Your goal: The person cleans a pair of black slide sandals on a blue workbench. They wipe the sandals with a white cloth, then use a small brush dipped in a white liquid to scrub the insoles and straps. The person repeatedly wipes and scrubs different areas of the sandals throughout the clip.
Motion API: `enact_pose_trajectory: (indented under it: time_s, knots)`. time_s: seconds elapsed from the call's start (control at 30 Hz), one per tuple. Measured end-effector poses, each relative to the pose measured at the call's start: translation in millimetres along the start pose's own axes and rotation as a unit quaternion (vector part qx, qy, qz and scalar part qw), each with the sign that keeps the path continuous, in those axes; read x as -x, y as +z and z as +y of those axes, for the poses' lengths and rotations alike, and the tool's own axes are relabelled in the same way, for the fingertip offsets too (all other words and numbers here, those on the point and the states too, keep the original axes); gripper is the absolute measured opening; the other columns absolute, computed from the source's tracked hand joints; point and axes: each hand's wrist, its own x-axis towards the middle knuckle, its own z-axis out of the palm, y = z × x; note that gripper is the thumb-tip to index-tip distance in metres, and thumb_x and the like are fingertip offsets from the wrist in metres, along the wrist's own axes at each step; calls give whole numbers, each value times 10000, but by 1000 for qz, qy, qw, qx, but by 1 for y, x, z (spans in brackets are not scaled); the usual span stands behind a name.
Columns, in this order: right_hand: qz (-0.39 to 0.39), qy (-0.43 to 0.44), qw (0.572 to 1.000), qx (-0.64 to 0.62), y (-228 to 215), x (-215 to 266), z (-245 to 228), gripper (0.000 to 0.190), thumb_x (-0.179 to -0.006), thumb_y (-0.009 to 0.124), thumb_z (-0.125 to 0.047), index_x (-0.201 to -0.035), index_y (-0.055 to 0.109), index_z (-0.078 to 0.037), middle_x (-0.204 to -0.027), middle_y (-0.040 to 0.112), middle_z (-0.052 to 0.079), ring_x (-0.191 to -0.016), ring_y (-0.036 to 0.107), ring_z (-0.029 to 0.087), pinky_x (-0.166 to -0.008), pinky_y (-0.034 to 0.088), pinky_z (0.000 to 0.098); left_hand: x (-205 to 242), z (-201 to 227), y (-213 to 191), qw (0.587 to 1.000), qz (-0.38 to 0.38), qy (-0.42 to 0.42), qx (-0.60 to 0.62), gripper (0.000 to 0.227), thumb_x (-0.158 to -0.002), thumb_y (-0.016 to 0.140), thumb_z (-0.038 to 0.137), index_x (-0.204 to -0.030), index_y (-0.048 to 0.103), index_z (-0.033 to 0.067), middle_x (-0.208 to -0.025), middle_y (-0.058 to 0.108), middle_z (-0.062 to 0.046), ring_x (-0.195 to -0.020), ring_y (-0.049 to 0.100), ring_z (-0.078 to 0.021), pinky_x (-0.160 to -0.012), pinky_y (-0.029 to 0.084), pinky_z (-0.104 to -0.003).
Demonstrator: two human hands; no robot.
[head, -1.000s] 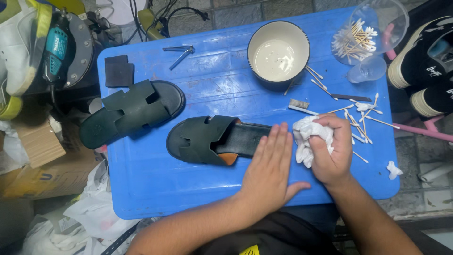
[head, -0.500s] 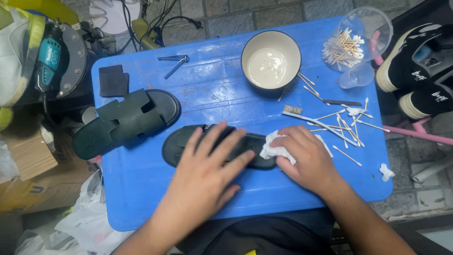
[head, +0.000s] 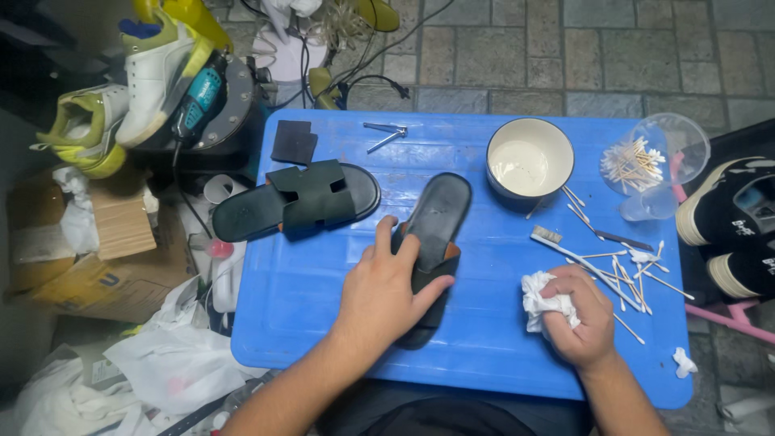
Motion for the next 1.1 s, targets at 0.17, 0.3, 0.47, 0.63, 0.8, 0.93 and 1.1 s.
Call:
enact_pose_trajectory:
  time_s: [0.17,0.3,0.47,0.63,0.8,0.93,1.1]
  knots:
    - [1,49,998,-50,-2,9,16,178,-752,532,27,-905,613,-14,-938,670,129,-772,637,176,-732,498,254,25,3,-14,990,-104,-34,89,467,-831,784,318,-1171,607,52,-1244,587,-173,-862,698,-431,-713,577,-486]
    - [54,52,992,-103,-5,17,22,208,-757,472,23,-914,605,-11,-967,673,124,-802,620,164,-757,492,248,30,-7,-28,987,-84,91,103,398,-793,776,168,-1160,673,54,-1099,699,-124,-930,700,-385,-763,556,-469]
    - [129,34,984,-117,-4,21,23,206,-800,476,15,-978,575,-11,-1035,649,131,-849,595,164,-803,486,247,9,-20,-29,980,-78,178,33,293,-639,838,230,-875,742,84,-794,710,-57,-838,643,-343,-718,500,-454]
    - [233,-4,965,-123,2,12,21,226,-945,482,0,-1169,488,-34,-1177,538,124,-1054,538,160,-1010,454,268,35,-13,-7,989,-33,131,59,258,-711,856,264,-831,718,82,-773,690,-50,-790,646,-300,-694,498,-435]
    - [231,25,960,-158,7,6,-6,299,-949,499,-35,-1241,438,-53,-1257,512,132,-1089,525,163,-1070,446,319,34,-3,18,992,57,51,97,297,-748,869,298,-892,727,81,-826,710,-62,-773,647,-289,-644,510,-416]
    - [156,22,932,-325,36,-12,-43,532,-872,553,-64,-1365,353,-57,-1437,416,153,-1354,492,237,-1200,396,399,21,18,9,986,106,-12,128,559,-756,887,304,-1128,588,13,-1105,629,-172,-906,637,-354,-722,535,-424]
    - [-4,152,904,-399,70,-33,-92,622,-978,573,-156,-1461,195,-48,-1469,359,172,-1358,435,233,-1163,377,416,-8,32,-24,922,123,322,174,704,-651,846,271,-1282,592,89,-1410,461,-274,-1269,514,-491,-1048,462,-512]
